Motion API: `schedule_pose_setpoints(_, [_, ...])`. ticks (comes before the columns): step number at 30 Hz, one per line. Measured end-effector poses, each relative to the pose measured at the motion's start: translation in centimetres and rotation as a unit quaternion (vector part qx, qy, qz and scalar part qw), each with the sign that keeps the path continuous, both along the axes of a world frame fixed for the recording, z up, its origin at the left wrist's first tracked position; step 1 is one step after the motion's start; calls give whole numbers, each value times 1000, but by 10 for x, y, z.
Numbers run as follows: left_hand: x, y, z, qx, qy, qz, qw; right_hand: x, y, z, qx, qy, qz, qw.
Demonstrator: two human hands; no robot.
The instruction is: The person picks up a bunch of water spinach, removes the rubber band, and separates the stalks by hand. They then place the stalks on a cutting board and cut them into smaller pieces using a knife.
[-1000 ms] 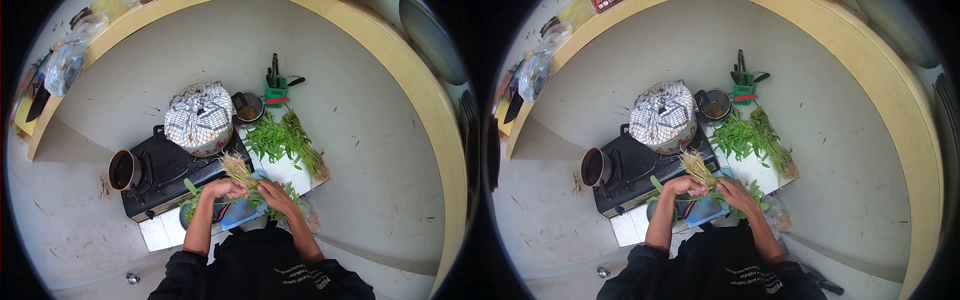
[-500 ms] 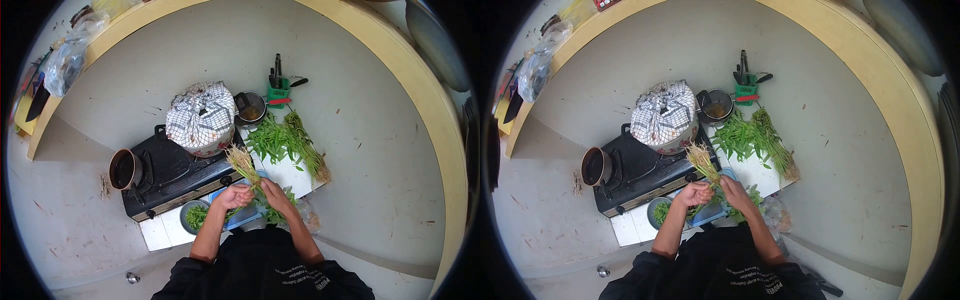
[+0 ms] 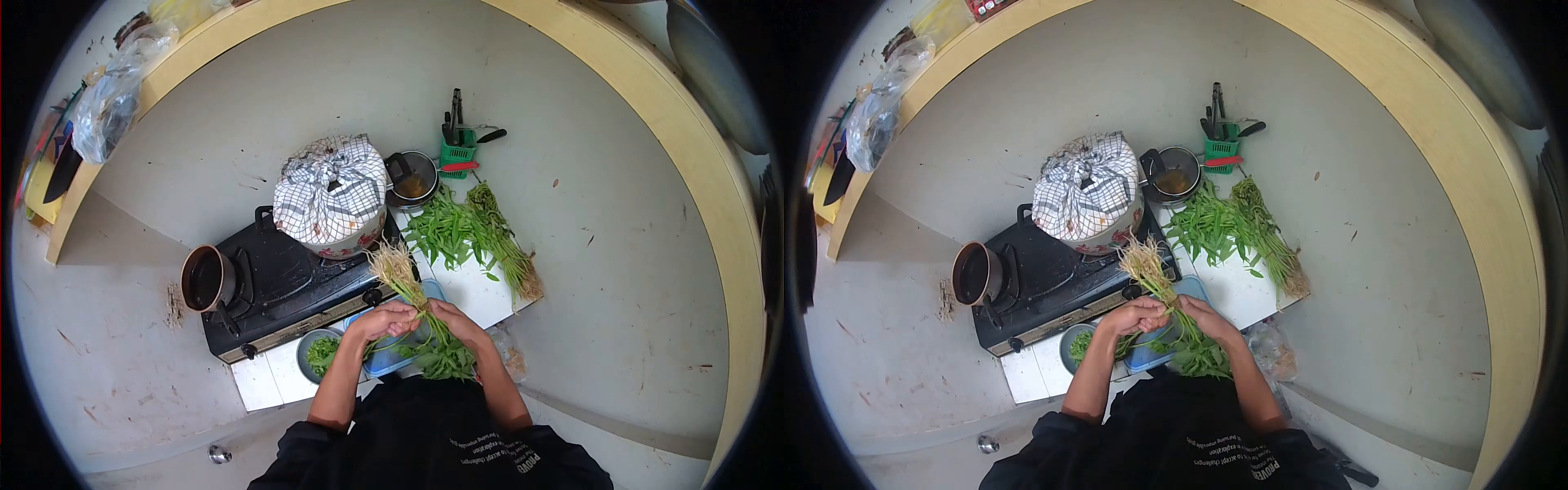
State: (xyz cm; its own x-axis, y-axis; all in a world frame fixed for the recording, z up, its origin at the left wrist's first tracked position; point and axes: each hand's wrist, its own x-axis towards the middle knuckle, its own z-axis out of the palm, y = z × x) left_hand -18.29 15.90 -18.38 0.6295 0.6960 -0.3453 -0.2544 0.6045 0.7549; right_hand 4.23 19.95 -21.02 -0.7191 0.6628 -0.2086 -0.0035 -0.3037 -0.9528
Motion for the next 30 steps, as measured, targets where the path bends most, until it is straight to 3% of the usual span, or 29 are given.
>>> schedule_pose_setpoints(4, [9, -5, -9, 9, -44, 1, 999, 0, 5, -25, -15, -74, 34, 997])
schedule_pose_setpoints(8, [2, -1, 2, -15, -71, 41, 997, 1, 6, -44, 63, -56, -55, 995])
schedule_pose_setpoints(13, [-12, -13, 37, 10, 100, 81, 992, 14, 25, -14, 133, -169, -180, 960])
schedule_pose_setpoints(17, [-31, -36, 57, 25, 175, 129, 976, 45, 58, 19, 231, -239, -205, 921])
schedule_pose_setpoints(23, [-45, -61, 87, 108, 290, 190, 932, 74, 125, 64, 341, -419, -225, 810])
schedule_pose_setpoints(26, [-45, -67, 94, 163, 436, 178, 867, 82, 161, 34, 397, -521, -229, 720])
schedule_pose_setpoints(30, [-33, -60, 64, 235, 494, 201, 813, 97, 189, -37, 409, -618, -183, 646])
